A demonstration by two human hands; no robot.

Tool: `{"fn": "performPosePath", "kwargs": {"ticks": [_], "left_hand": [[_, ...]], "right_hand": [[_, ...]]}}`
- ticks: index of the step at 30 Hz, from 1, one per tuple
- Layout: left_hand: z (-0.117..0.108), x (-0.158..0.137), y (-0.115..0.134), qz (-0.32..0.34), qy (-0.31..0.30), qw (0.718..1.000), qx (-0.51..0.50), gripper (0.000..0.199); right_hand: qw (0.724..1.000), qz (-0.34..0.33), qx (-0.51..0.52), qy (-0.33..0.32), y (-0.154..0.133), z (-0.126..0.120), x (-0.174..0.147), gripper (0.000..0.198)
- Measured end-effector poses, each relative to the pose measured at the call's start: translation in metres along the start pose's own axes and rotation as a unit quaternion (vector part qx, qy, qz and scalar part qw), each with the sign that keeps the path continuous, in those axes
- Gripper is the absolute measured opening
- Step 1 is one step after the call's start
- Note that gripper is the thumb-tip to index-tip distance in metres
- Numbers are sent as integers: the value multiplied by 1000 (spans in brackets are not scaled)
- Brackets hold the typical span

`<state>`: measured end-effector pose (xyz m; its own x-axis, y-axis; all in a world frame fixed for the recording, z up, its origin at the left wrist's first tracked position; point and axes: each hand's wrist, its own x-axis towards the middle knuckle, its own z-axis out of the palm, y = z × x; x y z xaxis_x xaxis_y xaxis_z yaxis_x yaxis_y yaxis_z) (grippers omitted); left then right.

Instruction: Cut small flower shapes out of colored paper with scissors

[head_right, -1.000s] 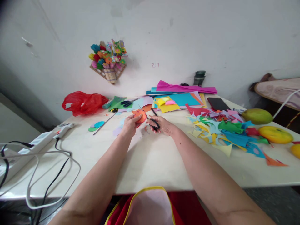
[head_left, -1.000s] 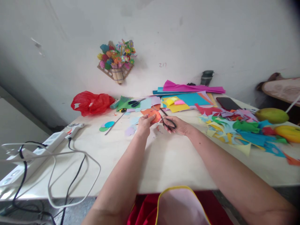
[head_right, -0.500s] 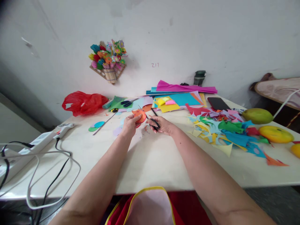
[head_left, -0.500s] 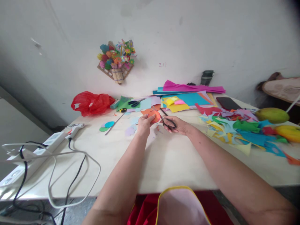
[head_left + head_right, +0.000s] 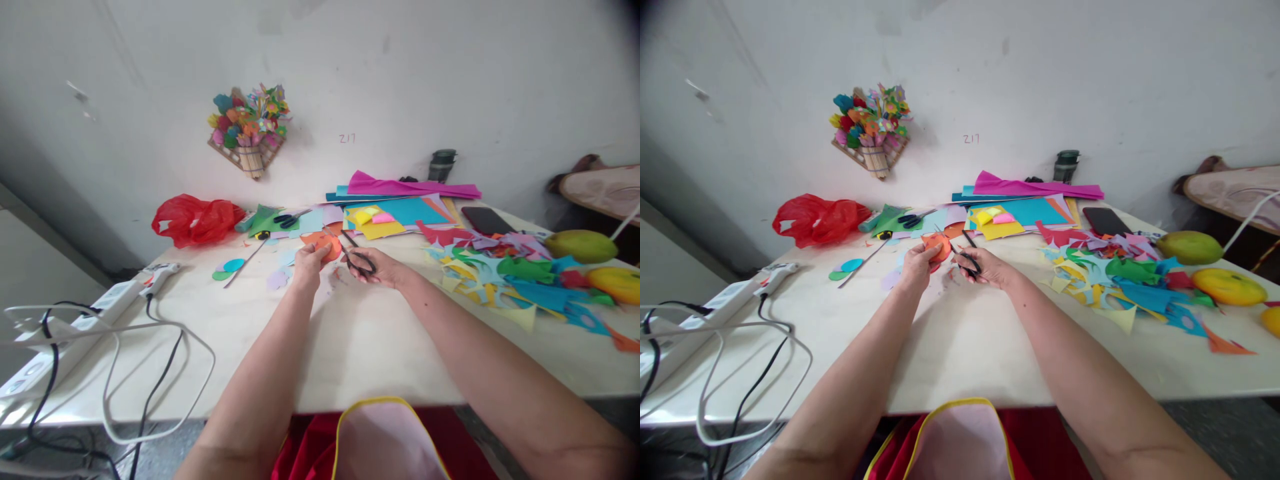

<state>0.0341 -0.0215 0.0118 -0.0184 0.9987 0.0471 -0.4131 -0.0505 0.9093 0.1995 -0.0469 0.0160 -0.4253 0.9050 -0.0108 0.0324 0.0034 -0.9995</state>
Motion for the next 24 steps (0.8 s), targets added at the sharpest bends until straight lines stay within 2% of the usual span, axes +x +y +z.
{"fn": "performPosePath", "kwargs": {"ticks": [10,19,24], "left_hand": [[0,-1,2,-3,10,1000,9,26],[0,1,0,9,15,1000,-1,31],[0,2,1,3,25,1000,4,28]], "right_hand": [[1000,-2,0,4,1,0,1,19],[999,6,26,23,-3,6,0,18],[999,-14,33,32,4,6,6,17]]}}
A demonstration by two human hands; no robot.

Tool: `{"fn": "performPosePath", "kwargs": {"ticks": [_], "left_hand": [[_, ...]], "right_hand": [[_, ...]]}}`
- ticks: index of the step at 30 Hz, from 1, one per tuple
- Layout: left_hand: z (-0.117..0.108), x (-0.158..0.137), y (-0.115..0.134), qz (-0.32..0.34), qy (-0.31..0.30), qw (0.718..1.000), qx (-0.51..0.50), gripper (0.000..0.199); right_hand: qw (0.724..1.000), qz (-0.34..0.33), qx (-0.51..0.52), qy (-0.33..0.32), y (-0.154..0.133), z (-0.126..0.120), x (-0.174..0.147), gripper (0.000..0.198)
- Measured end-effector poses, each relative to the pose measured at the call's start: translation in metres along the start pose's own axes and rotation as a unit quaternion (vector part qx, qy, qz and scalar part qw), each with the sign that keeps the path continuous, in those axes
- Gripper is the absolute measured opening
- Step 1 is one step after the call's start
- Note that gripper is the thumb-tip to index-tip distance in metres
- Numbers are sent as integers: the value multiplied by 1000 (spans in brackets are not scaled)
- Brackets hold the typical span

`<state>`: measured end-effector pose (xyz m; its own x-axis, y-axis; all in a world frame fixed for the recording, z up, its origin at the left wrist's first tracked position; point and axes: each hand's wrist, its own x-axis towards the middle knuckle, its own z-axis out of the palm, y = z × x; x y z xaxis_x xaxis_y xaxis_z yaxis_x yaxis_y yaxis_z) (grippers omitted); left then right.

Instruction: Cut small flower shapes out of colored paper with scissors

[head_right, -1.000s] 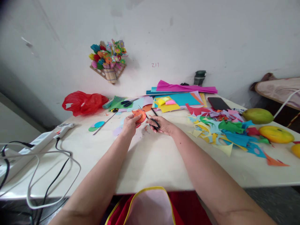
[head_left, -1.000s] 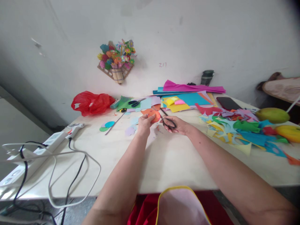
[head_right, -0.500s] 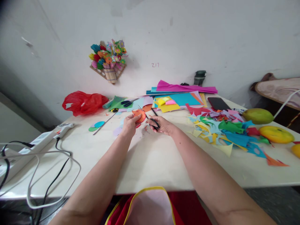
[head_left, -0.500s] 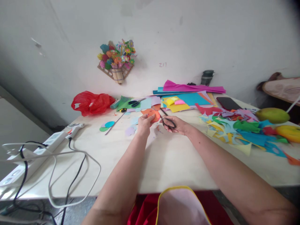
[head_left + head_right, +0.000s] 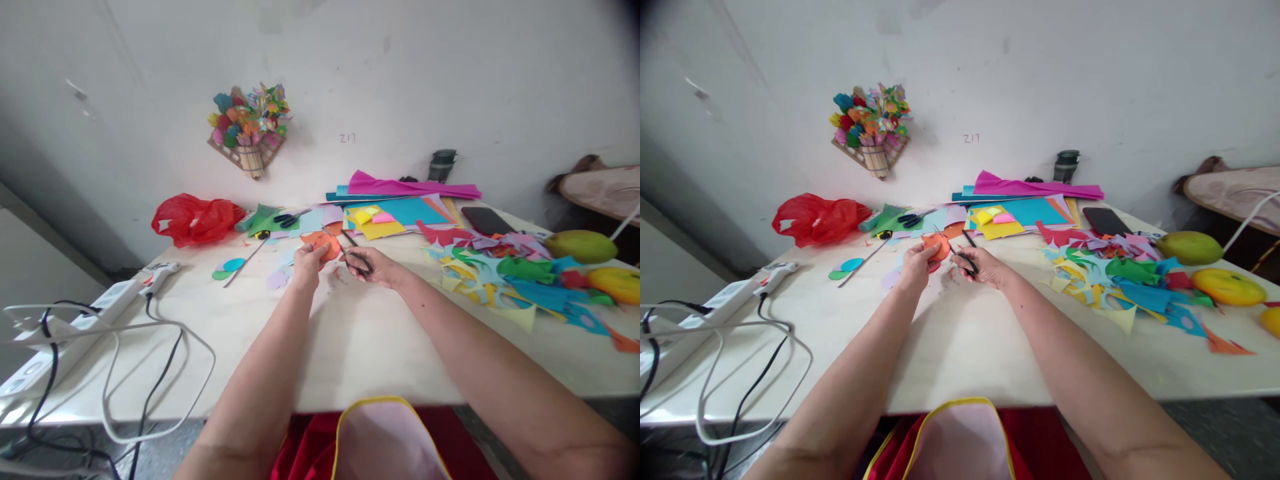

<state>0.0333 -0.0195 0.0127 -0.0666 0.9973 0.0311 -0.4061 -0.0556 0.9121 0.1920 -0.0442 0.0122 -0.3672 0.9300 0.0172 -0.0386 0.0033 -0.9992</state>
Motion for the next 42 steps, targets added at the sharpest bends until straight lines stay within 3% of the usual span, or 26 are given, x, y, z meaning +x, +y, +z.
{"fn": "performPosePath", "kwargs": {"ticks": [14,33,42], "left_hand": [[-4,2,5,-8,-16,1000,-8,24],[-17,6,11,-22,-69,997,5,30],[-24,10,13,-35,-98,994,8,27]], "right_hand": [[1000,9,-20,19,0,3,3,18],[999,-24,-15,-27,10,-4,8,31],[998,-37,-47,-35,12,-6,10,24]]}}
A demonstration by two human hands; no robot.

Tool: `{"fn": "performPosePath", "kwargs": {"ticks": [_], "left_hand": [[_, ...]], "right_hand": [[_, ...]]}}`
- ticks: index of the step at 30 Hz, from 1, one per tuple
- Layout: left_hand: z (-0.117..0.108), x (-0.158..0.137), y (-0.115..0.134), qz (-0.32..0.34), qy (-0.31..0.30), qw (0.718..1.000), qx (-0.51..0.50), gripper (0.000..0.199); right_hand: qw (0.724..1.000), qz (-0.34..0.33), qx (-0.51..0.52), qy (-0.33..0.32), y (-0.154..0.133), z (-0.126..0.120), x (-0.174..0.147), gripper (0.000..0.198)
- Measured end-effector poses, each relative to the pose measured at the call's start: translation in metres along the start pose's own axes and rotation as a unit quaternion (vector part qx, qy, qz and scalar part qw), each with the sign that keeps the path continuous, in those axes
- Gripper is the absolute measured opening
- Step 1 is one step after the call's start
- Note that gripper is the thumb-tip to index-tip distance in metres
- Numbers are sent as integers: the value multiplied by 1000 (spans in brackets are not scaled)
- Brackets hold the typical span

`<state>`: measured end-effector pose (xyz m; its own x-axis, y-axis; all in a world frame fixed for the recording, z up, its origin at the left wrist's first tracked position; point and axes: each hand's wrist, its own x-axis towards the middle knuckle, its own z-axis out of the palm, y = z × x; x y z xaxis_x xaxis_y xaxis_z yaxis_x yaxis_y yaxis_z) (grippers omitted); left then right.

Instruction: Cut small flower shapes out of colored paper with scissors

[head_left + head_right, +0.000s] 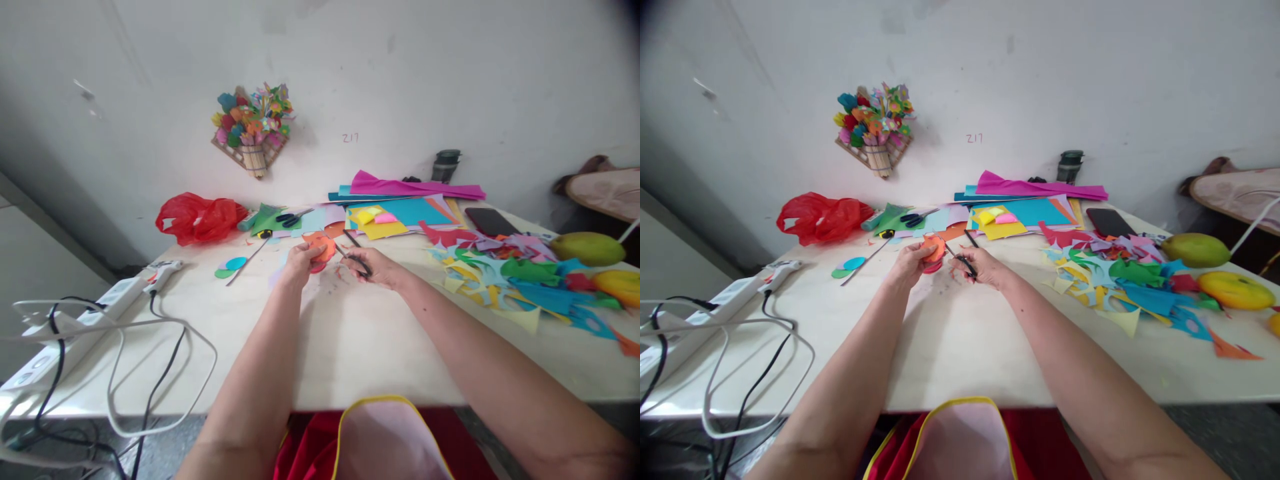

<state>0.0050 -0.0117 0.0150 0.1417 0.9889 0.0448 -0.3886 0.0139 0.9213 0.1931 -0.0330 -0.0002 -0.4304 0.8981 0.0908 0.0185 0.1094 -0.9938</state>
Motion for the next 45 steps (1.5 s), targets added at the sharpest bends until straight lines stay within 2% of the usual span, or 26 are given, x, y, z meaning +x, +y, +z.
{"fn": "performPosePath", "kwargs": {"ticks": [20,26,29,35,45], "left_hand": [[-15,0,5,-24,-35,999,31,20],[-16,-1,6,-24,-42,998,36,19],[-16,-1,6,-19,-45,998,38,18],[-13,-2,5,-24,-51,998,39,21],[-8,-5,5,-27,-57,997,40,20]], "right_hand": [[999,35,-9,15,-11,7,-4,14],[998,59,31,10,-13,7,-3,14],[998,51,22,11,-15,8,-5,12],[999,30,8,7,-20,10,-9,20],[999,13,-46,-5,-14,3,-10,23]]}}
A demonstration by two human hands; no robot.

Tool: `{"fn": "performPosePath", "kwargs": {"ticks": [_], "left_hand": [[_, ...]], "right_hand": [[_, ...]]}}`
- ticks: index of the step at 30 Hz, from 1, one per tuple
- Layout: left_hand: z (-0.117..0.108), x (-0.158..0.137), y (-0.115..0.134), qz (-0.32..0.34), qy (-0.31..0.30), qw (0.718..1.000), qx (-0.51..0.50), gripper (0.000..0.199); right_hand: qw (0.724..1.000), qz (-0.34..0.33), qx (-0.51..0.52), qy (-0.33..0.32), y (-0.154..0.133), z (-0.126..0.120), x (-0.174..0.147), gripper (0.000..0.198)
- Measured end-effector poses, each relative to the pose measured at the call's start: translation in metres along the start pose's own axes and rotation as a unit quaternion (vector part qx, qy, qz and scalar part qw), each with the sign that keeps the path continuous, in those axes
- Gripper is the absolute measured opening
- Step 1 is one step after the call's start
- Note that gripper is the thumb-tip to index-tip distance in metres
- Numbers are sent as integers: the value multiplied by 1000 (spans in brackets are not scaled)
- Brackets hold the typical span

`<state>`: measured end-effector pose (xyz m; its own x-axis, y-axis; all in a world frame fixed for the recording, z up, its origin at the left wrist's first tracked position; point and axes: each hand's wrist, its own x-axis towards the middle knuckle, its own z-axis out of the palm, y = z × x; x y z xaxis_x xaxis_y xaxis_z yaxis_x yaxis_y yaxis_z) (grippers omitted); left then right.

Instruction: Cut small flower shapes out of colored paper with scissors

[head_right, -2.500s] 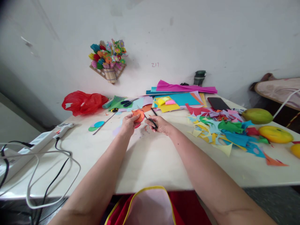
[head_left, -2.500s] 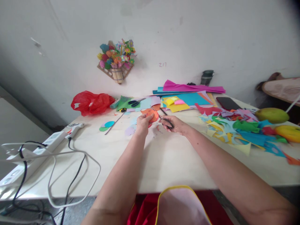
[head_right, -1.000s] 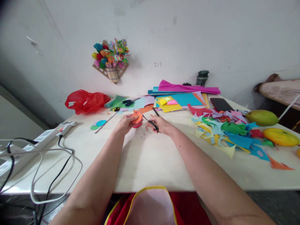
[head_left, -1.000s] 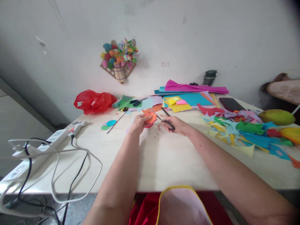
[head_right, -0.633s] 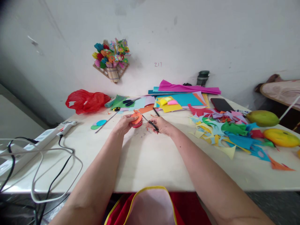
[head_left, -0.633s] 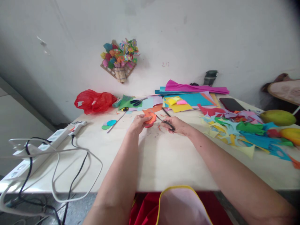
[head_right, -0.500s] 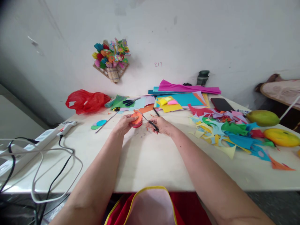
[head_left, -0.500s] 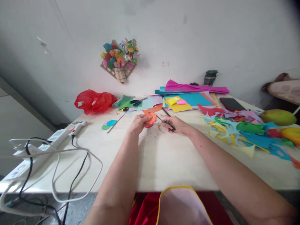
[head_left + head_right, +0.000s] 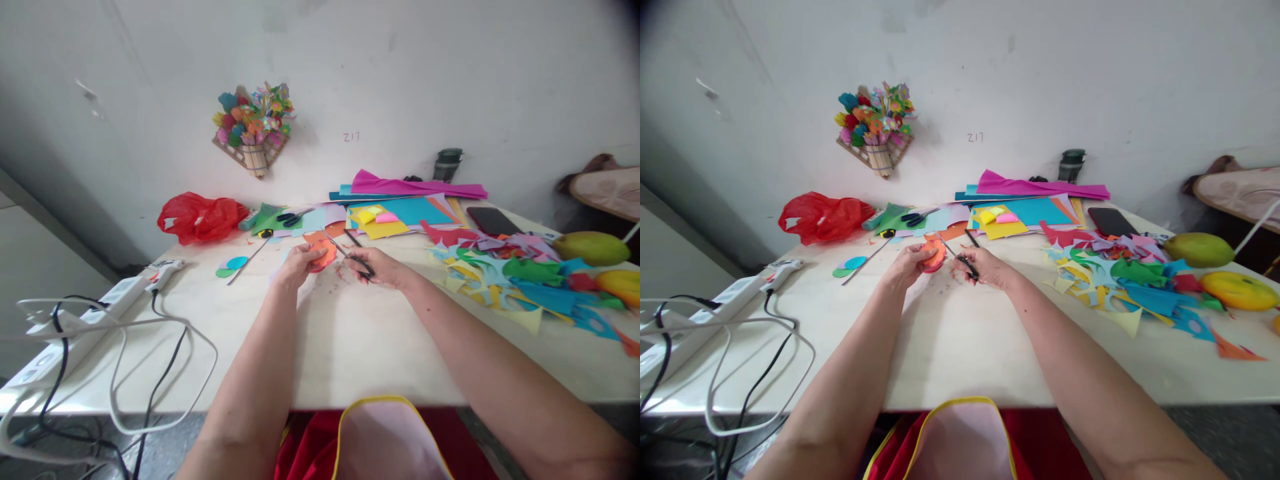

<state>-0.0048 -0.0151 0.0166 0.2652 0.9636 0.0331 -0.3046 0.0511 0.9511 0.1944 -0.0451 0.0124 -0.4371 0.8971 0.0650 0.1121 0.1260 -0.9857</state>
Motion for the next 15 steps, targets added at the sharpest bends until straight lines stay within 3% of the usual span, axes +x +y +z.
{"fn": "performPosePath", "kwargs": {"ticks": [15], "left_hand": [[0,1,-3,-11,-12,1000,17,22]], "right_hand": [[1000,11,9,3,-5,1,-2,22]]}}
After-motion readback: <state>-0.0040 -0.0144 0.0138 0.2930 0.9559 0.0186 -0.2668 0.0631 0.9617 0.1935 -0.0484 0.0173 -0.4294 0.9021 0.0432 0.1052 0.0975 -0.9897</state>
